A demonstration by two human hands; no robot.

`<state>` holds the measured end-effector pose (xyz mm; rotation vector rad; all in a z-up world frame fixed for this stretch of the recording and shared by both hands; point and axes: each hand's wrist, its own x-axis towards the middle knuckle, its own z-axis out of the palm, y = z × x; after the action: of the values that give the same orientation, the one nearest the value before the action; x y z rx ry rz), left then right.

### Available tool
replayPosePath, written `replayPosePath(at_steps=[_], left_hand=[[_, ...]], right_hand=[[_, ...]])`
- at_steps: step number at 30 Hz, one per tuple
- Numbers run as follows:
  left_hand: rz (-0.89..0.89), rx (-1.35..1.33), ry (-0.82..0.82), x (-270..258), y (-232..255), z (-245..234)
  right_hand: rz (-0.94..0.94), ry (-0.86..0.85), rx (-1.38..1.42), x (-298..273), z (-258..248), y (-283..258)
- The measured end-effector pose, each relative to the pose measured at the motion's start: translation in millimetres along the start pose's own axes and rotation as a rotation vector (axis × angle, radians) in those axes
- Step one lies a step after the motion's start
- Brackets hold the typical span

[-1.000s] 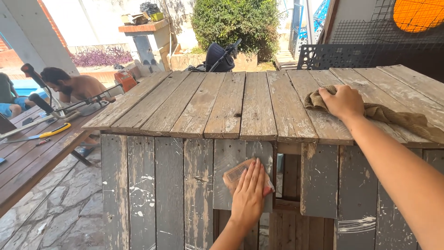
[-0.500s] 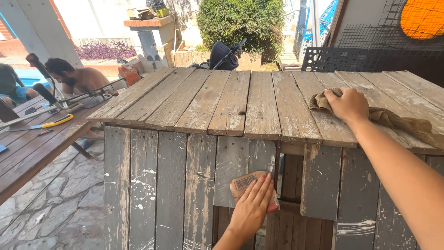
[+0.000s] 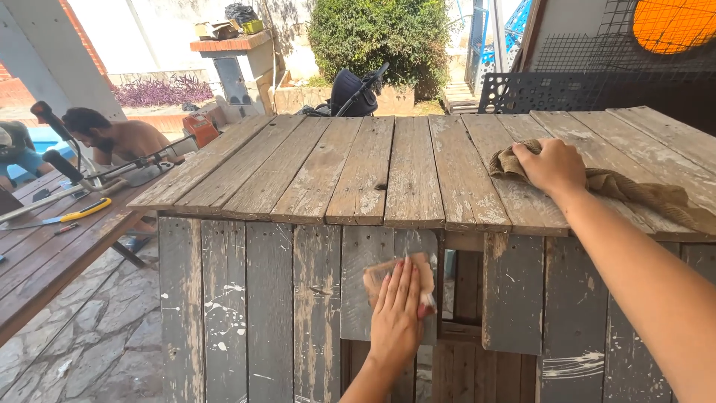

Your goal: Sanding and wiping down a wooden structure outdoors

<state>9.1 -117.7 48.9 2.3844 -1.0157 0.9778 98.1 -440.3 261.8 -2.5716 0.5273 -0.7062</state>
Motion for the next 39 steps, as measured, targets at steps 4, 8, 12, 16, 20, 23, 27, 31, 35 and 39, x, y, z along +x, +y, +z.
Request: replayPosePath(at_steps=[4, 8, 12, 16, 20, 23, 27, 31, 35, 39], left_hand=[[-0.041, 0.031, -0.016, 33, 4, -4], [0.008, -0.003, -0.049, -7, 8, 0], [-0.003, 0.037, 0.031, 22, 2, -1], [-0.025, -0.023, 0.035, 44, -4, -7], [0.055, -0.004, -0.111, 11, 6, -13], [0.038, -0.027, -0.067, 30, 5, -12], [-0.006, -0.095, -0.006, 41, 12, -10], [0.081, -0.068, -0.073, 6, 22, -9], [0.057, 0.015, -0.033, 43, 12, -2], [0.088, -0.082, -0.074, 29, 22, -17]], right_hand=[[0.008, -0.005, -0.014, -1, 1, 3], [0.003, 0.001, -0.023, -2, 2, 2], [-0.019, -0.004, -0.045, 3, -1, 4], [-0.026, 0.001, -0.034, 1, 3, 6], [0.016, -0.016, -0.044, -1, -3, 0], [0.016, -0.035, -0.036, -2, -3, 0], [0.016, -0.014, -0.034, -2, -2, -1], [0.012, -0.025, -0.024, -2, -2, 1], [-0.002, -0.017, -0.033, -1, -1, 1], [0.005, -0.012, -0.024, -2, 0, 2]])
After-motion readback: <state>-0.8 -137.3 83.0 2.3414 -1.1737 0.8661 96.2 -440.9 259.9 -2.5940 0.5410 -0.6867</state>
